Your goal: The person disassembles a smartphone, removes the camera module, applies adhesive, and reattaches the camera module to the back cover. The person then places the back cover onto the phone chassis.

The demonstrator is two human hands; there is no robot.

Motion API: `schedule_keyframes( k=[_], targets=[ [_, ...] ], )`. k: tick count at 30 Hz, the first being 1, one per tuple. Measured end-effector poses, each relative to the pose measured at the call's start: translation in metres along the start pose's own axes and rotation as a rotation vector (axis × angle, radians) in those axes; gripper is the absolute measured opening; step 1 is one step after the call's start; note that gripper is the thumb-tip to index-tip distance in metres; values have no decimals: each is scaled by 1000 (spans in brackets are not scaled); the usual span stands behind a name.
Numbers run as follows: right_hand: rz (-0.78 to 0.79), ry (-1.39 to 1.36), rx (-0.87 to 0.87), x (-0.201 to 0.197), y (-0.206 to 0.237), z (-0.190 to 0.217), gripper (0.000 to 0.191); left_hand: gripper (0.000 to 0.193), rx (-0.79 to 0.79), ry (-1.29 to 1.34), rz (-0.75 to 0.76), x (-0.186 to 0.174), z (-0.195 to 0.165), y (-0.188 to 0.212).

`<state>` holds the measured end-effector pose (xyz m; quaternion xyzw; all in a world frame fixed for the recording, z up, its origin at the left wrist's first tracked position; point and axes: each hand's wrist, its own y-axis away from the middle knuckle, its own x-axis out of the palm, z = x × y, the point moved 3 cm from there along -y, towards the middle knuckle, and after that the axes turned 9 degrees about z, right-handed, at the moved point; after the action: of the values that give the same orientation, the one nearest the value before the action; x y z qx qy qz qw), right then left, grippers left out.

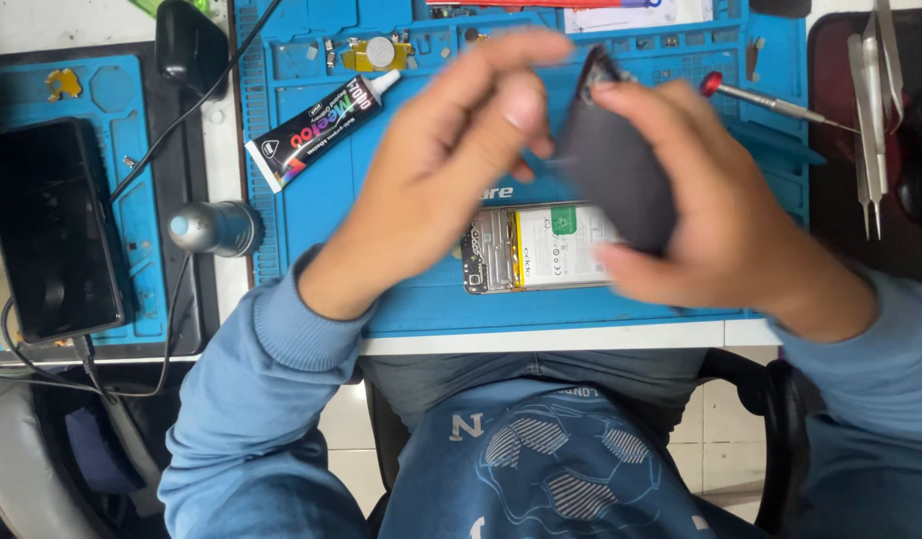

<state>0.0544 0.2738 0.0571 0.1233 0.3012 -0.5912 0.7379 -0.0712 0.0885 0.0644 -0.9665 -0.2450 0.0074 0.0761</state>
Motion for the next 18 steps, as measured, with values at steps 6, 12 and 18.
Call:
schedule_keyframes(
  k=[6,12,18],
  targets=[
    [256,-1332,-67,-16,19,-17,86,24,140,75,98,-14,5,1],
    [232,-1471,-1,-9,23,-29,88,17,205,183,276,8,11,11],
    [257,-1515,-4,-2,21,-23,92,12,217,377,295,17,21,11]
  ],
)
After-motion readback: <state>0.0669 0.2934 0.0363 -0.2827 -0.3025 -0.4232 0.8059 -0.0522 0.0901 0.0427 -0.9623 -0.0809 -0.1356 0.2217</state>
